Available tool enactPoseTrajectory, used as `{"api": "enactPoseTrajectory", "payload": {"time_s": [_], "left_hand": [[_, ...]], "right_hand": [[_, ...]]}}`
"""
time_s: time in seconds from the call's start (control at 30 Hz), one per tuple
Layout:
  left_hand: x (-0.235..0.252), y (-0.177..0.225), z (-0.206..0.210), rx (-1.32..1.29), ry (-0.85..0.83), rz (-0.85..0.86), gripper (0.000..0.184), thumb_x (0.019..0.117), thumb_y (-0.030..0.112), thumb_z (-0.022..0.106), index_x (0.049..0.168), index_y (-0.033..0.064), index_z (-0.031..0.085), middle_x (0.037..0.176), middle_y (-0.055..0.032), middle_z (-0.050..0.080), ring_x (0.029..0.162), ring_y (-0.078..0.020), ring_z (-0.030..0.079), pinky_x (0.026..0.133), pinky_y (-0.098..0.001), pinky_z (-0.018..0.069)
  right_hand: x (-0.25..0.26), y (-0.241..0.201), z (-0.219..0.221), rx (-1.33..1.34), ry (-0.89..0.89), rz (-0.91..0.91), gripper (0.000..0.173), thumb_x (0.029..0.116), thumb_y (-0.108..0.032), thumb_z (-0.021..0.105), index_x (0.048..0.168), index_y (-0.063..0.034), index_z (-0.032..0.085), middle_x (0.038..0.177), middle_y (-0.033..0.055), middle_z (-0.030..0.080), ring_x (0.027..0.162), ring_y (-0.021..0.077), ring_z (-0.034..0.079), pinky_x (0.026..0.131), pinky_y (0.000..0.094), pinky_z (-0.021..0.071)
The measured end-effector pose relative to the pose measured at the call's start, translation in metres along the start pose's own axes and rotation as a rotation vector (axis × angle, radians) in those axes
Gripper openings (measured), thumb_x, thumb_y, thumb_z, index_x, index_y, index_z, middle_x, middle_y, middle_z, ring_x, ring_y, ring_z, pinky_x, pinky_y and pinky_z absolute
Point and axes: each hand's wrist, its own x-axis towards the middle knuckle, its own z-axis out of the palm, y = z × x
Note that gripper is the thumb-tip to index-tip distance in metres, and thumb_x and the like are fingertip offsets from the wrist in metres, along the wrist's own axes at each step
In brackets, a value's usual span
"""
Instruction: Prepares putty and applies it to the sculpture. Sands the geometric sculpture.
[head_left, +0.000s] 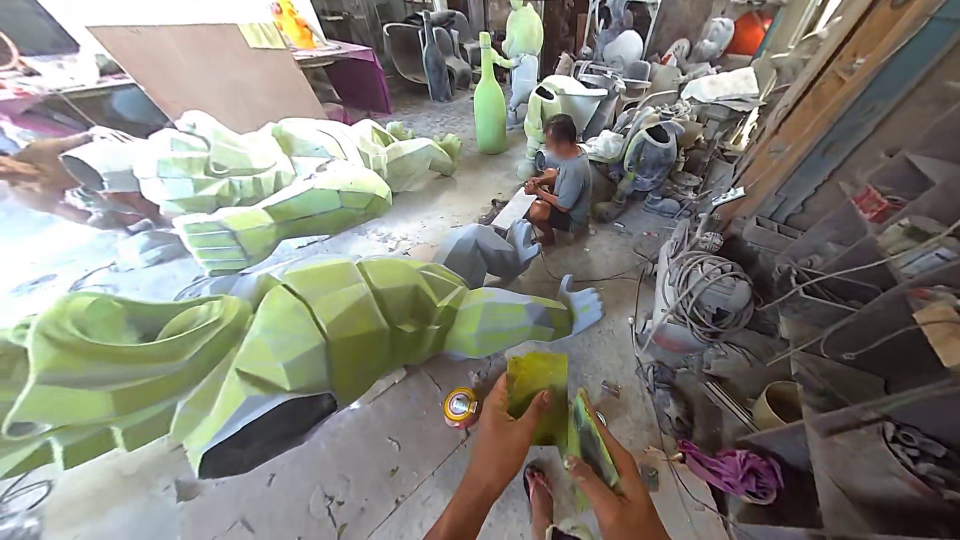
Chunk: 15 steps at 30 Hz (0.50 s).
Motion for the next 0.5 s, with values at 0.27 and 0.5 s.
{"api": "enactPoseTrajectory", "payload": {"time_s": [0.27, 0.5], "left_hand": [[-0.003, -0.014, 0.0, -0.052, -0.048, -0.022, 0.076, 0.086, 0.033, 0.085, 0.143, 0.0009, 0.047, 0.123, -0.0092, 0.069, 0.112, -0.0193, 0.069, 0.099, -0.0379, 0.0604], [-0.004, -0.017, -0.002, -0.126, -0.125, -0.078, 0.081, 0.0865, 0.032, 0.085, 0.147, 0.0009, 0.042, 0.125, -0.0094, 0.068, 0.114, -0.0191, 0.068, 0.102, -0.0371, 0.059]], "right_hand": [[0.016, 0.005, 0.008, -0.175, -0.012, 0.044, 0.087, 0.0926, -0.008, 0.071, 0.16, 0.0065, 0.018, 0.156, 0.0169, 0.046, 0.136, 0.0169, 0.056, 0.112, 0.0325, 0.0515], [0.032, 0.002, 0.013, -0.274, 0.029, 0.167, 0.113, 0.0755, -0.038, 0.092, 0.159, 0.0006, 0.026, 0.133, 0.008, 0.065, 0.118, 0.0101, 0.066, 0.102, 0.0298, 0.0577]]}}
